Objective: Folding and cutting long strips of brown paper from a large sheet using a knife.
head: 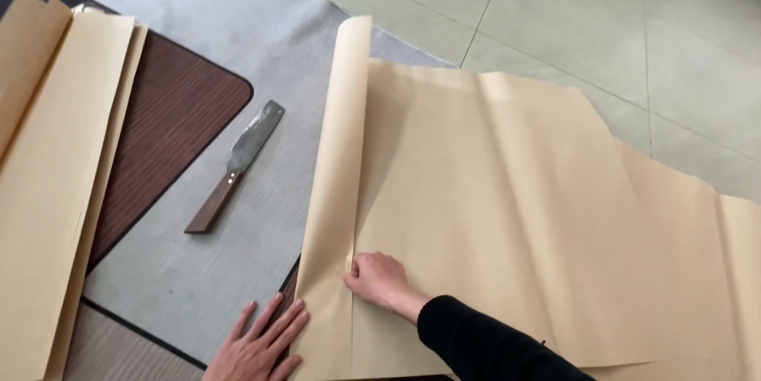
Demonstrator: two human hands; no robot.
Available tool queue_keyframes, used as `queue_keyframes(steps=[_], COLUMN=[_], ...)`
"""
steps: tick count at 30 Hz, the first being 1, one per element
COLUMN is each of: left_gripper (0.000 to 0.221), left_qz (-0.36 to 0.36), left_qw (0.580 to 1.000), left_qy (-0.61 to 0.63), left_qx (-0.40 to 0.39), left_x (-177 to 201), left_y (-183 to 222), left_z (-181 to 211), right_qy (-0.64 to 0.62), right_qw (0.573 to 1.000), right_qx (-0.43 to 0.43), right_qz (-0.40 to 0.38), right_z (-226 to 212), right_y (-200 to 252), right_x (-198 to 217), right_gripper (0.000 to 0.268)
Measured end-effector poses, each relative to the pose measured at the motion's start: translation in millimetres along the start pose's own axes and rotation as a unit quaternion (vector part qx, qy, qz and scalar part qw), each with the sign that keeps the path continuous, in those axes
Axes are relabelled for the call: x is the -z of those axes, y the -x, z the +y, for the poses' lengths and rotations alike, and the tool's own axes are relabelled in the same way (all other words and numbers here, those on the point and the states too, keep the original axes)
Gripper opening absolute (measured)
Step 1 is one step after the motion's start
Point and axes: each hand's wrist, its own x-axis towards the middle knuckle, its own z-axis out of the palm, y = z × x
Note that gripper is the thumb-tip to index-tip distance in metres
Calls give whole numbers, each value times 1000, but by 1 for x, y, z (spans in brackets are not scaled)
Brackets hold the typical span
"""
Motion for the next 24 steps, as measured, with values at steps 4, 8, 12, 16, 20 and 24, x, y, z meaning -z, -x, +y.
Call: queue_keyframes(steps=[4, 8, 12, 16, 20, 24], left_gripper=[91, 95, 94, 86, 83, 88], left_qz=[19, 32, 44, 62, 60, 59], left_qw=[999, 997, 998, 998, 998, 998], left_qy=[-44, -64, -38, -28, -15, -26], left_qx=[-4, -8, -9, -9, -3, -6], left_x=[-16, -23, -37, -44, -54, -66], left_y=[6, 7, 12, 14, 19, 24], left_z=[-3, -3, -4, -1, 0, -1], right_qy=[5, -6, -17, 97, 58, 134], right_qw=[1000, 1000, 1000, 980, 914, 878], right_qx=[24, 12, 7, 157, 364, 452], right_qz=[8, 12, 6, 79, 169, 78], right_z=[7, 9, 1, -20, -38, -47], right_y=[-5, -3, 7, 31, 56, 65], right_x=[-9, -11, -5, 3, -4, -2], right_gripper=[29, 31, 28, 23, 16, 43])
